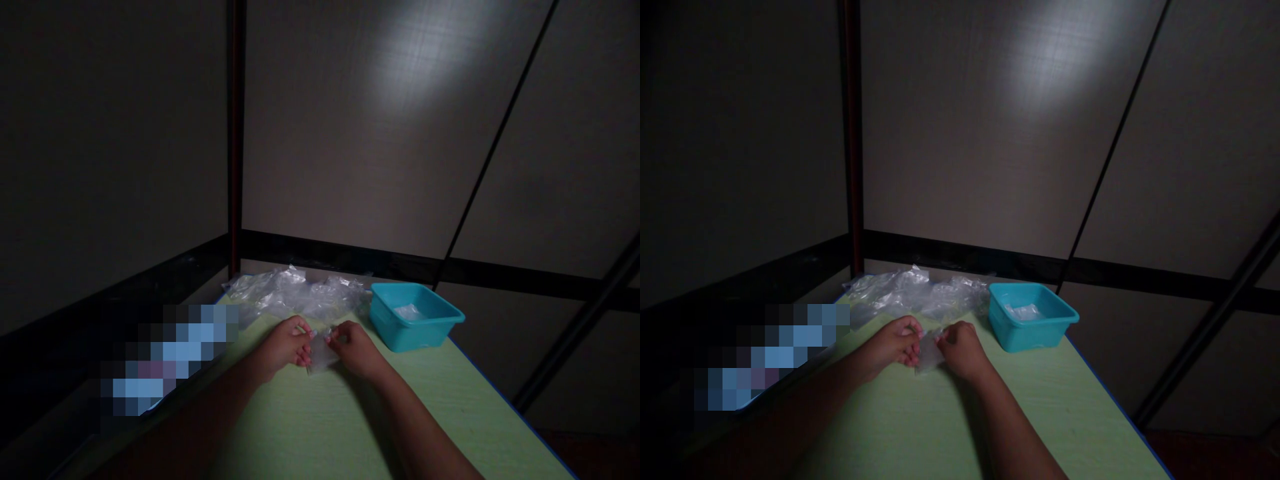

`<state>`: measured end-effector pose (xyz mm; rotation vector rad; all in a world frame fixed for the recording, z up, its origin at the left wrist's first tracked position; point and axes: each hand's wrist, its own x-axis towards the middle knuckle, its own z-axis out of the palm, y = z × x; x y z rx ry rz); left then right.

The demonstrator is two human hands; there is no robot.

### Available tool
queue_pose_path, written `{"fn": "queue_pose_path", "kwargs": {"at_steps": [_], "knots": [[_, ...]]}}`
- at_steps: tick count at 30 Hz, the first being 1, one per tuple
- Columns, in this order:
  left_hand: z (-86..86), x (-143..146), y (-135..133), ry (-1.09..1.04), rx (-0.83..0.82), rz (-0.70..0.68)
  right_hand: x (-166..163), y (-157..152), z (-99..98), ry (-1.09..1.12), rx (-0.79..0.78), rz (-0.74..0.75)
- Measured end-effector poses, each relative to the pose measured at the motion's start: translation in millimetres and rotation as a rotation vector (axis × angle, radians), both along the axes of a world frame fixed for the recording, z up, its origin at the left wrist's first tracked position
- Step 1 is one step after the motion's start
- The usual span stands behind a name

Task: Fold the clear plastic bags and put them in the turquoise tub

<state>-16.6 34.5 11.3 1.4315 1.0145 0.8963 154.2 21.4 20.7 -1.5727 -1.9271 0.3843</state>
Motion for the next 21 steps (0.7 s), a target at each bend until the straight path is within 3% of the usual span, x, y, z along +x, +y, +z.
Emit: {"fn": "queue_pose_path", "kwargs": {"at_steps": [3, 6, 8, 10, 16, 19, 21], "knots": [[-1.7, -1, 3, 0.038, 0.113, 0.074, 2, 4, -5.4, -0.051, -0.003, -0.016], [0.4, -4, 1, 0.181, 0.445, 0.113, 4, 9, -12.6, -0.064, -0.063, -0.002], [1.9, -6, -3, 0.347, 0.692, 0.065, 4, 11, -16.1, -0.06, -0.084, 0.001], [1.1, -7, -6, 0.476, 0.813, -0.01, 3, 11, -17.8, -0.068, -0.094, 0.002], [-15.1, -10, -4, 0.648, 0.784, -0.163, 0, 10, -18.5, -0.133, -0.118, -0.017], [-18.9, -11, -4, 0.61, 0.699, -0.206, 0, 10, -19.9, -0.141, -0.119, -0.034], [-16.8, -10, -3, 0.527, 0.658, -0.156, 1, 11, -20.7, -0.134, -0.118, -0.042]]}}
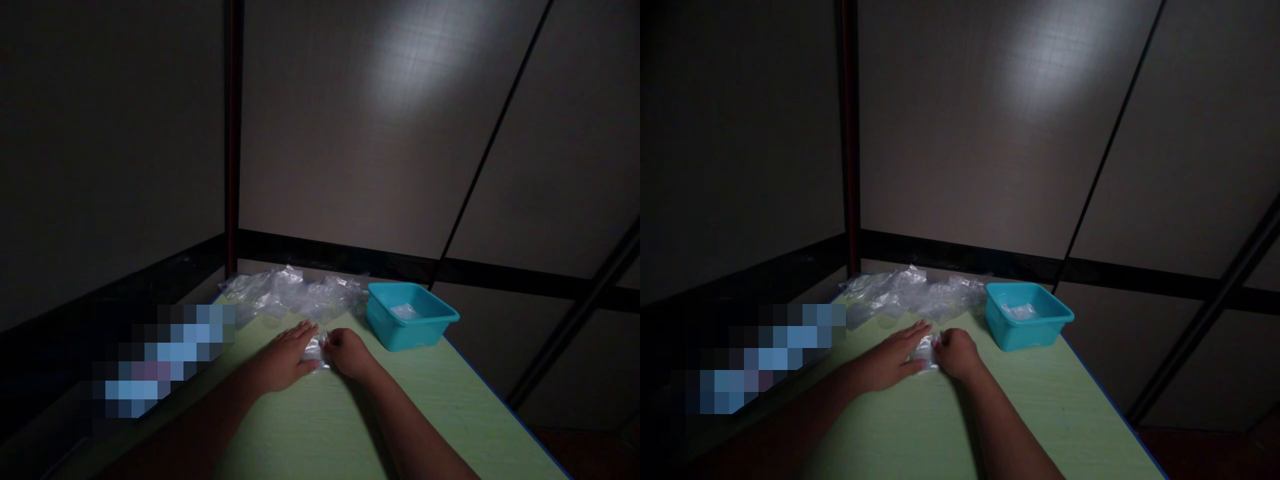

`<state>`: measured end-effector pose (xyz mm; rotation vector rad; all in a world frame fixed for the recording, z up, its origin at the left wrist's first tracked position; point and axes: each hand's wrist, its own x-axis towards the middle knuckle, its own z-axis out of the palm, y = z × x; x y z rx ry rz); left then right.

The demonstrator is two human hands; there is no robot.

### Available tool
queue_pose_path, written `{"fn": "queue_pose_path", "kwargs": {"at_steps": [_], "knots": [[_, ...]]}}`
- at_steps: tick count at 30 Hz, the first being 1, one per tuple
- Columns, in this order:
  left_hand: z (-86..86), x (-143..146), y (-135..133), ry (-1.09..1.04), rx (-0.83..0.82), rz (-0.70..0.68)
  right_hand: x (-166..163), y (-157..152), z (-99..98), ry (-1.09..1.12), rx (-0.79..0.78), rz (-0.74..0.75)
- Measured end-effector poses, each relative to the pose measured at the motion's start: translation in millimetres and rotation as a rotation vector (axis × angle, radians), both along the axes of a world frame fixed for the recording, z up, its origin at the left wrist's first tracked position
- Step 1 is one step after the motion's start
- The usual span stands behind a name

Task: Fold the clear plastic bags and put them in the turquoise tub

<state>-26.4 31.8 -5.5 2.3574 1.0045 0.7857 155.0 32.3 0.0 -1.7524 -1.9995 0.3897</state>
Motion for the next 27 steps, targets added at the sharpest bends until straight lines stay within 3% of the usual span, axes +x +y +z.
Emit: {"fn": "queue_pose_path", "kwargs": {"at_steps": [2, 4, 6, 10, 17, 27], "knots": [[4.7, 2, 3, -0.175, -0.118, 0.157, 0, 0, -0.5, 0.021, -0.007, -0.009], [10.3, 2, 7, -0.359, -0.338, 0.381, 1, 1, -0.9, 0.045, -0.021, -0.016], [15.5, 1, 10, -0.42, -0.497, 0.473, 1, 1, -1.3, 0.061, -0.035, -0.016], [24.9, -5, 9, -0.49, -0.683, 0.471, 1, 3, -2.9, 0.088, -0.028, -0.005], [39.1, -19, 4, -0.622, -0.872, 0.431, 1, 4, -4.1, 0.17, -0.005, 0.064], [39.7, -17, 4, -0.628, -0.924, 0.453, -5, -1, -2.8, 0.034, -0.02, -0.011]]}}
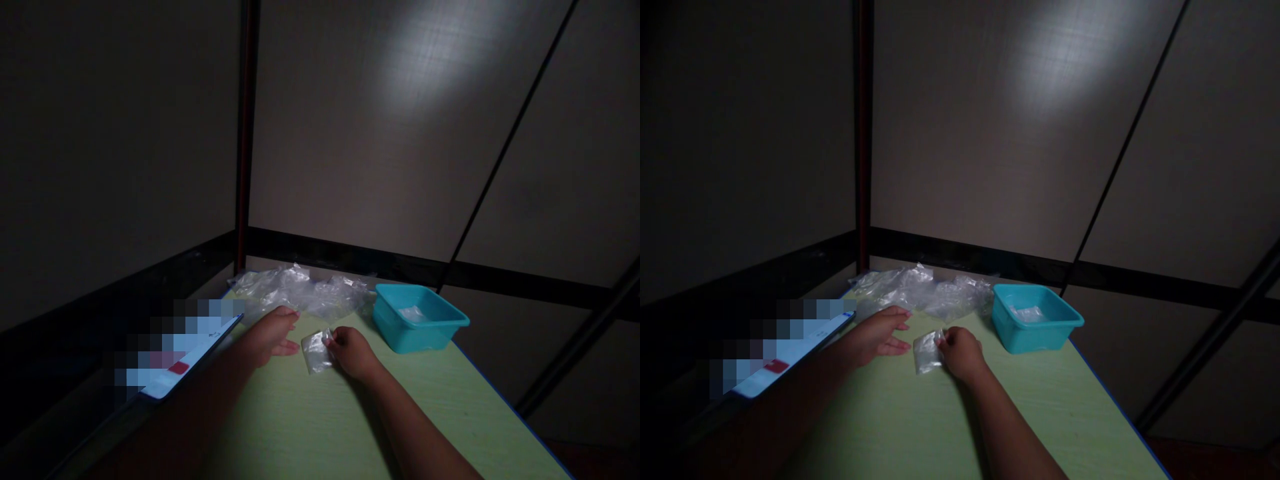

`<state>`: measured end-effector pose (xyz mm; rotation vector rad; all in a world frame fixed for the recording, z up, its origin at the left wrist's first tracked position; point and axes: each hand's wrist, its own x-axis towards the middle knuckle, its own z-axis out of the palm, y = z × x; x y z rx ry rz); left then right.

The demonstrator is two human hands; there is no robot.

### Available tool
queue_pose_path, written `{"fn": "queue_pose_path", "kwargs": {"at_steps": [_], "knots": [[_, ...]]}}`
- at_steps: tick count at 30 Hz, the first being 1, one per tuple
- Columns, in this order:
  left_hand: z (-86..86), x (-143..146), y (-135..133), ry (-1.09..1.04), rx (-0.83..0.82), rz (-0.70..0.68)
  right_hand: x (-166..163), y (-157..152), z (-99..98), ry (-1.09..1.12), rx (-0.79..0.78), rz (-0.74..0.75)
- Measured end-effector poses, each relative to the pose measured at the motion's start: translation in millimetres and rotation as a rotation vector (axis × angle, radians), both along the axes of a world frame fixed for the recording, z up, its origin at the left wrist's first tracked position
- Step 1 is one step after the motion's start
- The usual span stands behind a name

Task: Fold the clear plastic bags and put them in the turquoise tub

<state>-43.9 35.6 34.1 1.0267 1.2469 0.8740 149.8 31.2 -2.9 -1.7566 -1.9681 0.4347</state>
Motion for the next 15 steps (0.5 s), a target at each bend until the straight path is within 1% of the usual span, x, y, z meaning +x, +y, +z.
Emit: {"fn": "queue_pose_path", "kwargs": {"at_steps": [9, 15], "knots": [[-0.4, 1.2, 0.9, -0.015, -0.032, -0.017, -2.2, -0.9, 2.3, -0.045, -0.004, -0.014], [-3.6, 2.8, 1.6, 0.038, 0.011, -0.044, -6.4, -4.2, 4.3, -0.1, -0.001, -0.037]]}}
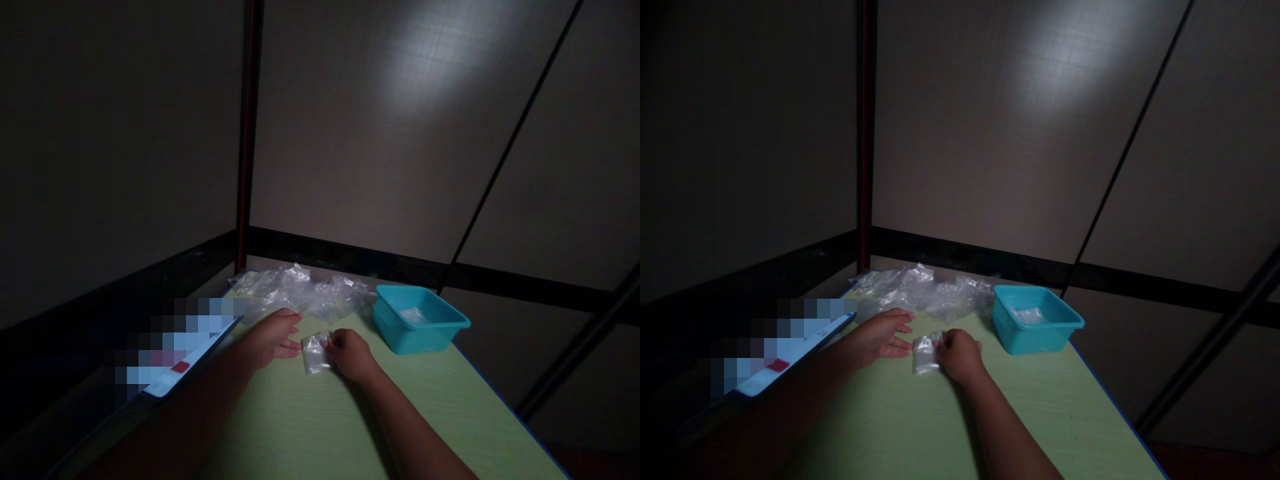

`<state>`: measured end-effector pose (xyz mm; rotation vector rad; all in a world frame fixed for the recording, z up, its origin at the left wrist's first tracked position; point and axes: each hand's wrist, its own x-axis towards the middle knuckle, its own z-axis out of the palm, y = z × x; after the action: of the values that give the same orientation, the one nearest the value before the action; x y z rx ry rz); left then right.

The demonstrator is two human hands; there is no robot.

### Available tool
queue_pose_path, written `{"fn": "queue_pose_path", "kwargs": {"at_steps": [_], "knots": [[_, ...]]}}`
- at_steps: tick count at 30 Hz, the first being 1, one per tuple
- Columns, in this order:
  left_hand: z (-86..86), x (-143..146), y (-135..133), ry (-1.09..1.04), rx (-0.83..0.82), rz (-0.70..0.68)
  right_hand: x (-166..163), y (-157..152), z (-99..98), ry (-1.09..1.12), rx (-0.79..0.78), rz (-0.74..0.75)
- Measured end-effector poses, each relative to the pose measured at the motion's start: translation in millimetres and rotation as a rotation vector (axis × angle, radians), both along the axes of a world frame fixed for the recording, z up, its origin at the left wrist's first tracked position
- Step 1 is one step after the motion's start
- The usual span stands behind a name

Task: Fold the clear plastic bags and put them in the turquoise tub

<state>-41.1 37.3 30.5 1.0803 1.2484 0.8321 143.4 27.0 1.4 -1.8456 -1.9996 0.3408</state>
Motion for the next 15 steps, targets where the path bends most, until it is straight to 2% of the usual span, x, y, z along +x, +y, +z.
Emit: {"fn": "queue_pose_path", "kwargs": {"at_steps": [5, 8, 12, 15], "knots": [[-4.6, 6, -2, 0.123, 0.151, 0.004, -4, -3, 2.5, -0.051, 0.005, -0.028], [-6.3, 8, -7, 0.287, 0.407, -0.001, -5, -4, 2.5, -0.083, 0.018, -0.032], [-6.1, 8, -17, 0.681, 0.881, -0.226, -6, -5, 1.8, -0.107, 0.03, -0.032], [-8.3, 6, -19, 0.792, 0.97, -0.382, -7, -6, 2.5, -0.102, 0.026, -0.042]]}}
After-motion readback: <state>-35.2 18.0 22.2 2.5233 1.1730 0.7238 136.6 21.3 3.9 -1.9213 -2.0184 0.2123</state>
